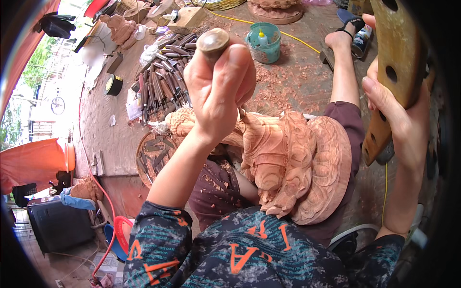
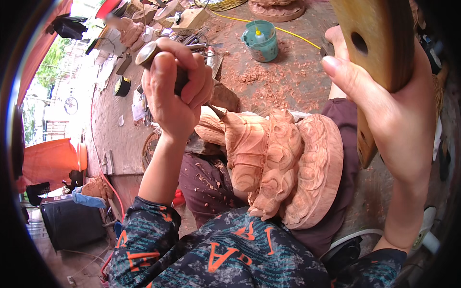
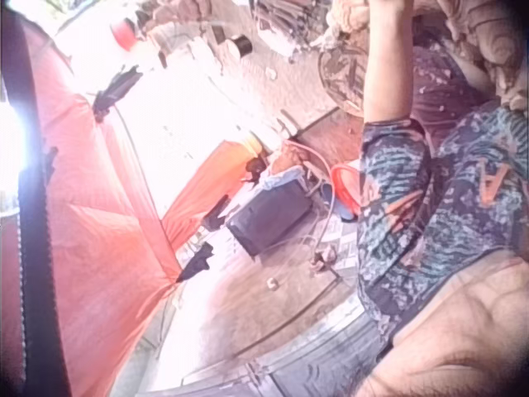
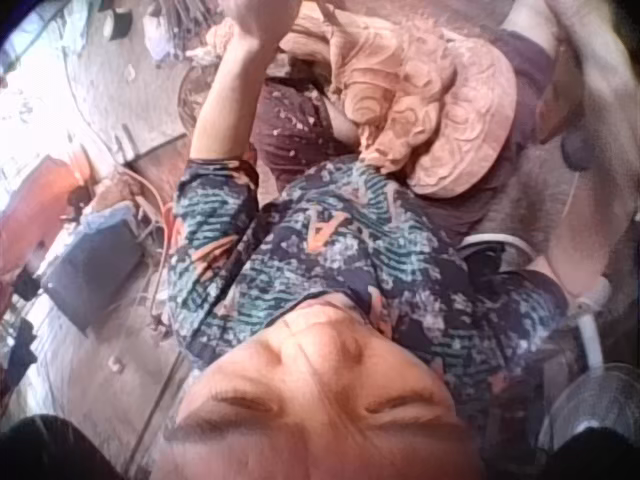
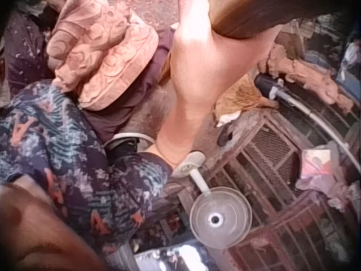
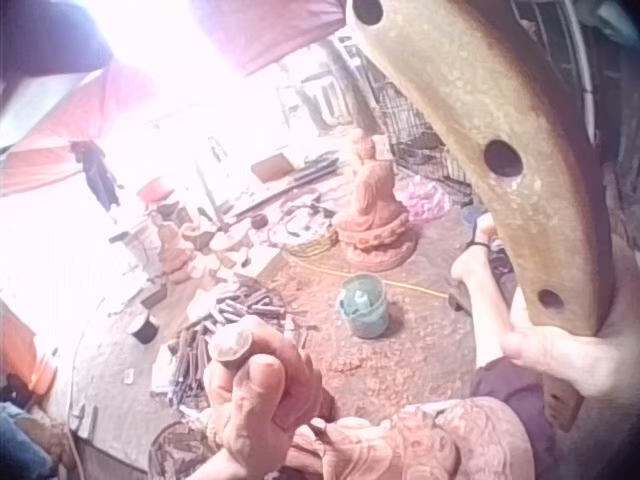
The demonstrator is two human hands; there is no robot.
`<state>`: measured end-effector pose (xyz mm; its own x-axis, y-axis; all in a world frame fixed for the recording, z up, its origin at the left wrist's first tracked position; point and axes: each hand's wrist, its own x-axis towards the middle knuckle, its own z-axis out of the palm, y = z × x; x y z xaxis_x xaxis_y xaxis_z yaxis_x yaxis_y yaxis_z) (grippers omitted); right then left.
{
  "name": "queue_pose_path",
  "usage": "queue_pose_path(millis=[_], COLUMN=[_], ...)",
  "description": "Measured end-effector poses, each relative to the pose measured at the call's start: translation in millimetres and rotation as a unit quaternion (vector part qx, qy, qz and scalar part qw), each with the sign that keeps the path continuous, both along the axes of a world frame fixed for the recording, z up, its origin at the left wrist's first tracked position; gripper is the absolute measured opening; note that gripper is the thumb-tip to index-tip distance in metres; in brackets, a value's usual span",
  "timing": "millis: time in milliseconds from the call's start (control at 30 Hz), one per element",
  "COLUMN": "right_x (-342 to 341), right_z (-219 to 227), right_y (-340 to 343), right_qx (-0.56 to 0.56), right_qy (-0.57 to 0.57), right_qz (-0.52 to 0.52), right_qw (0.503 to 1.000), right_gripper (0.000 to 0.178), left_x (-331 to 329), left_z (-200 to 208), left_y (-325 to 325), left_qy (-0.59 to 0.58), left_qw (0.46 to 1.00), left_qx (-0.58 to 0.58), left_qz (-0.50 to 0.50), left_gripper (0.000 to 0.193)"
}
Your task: The person carves a wooden Buddha statue using a chisel and a wooden mallet. They repeatedly strike the chisel to shape the wood, occasionally switching tools from a collection nearby.
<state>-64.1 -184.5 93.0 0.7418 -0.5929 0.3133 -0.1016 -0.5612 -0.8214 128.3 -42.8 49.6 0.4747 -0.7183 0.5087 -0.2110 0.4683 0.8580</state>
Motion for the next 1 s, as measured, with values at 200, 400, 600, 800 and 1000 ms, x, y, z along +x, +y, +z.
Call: queue_pose_path(millis=[200, 400, 600, 800, 1000], right_x=[12, 8, 4, -10, -18], right_z=[-10, 1, 9, -1, -14], right_y=[14, -11, 3, 16, 24], right_qx=[-0.087, -0.189, -0.258, -0.294, -0.108], right_qy=[-0.036, 0.028, -0.047, 0.069, -0.005], right_qz=[-0.045, 0.005, 0.013, 0.018, 0.054], right_qw=[0.995, 0.981, 0.965, 0.953, 0.993], right_gripper=[0.031, 0.034, 0.036, 0.034, 0.037], left_x=[3, 5, -8, -17, -18], left_z=[-5, -6, 1, 0, -12], left_y=[5, 7, 6, 13, 52], left_qy=[-0.016, 0.021, -0.065, -0.244, -0.001], left_qw=[1.000, 0.999, 0.997, 0.970, 0.990], left_qx=[-0.005, -0.004, 0.046, 0.011, -0.103], left_qz=[-0.008, -0.034, -0.024, 0.018, 0.101], left_gripper=[0.035, 0.027, 0.014, 0.013, 0.022])
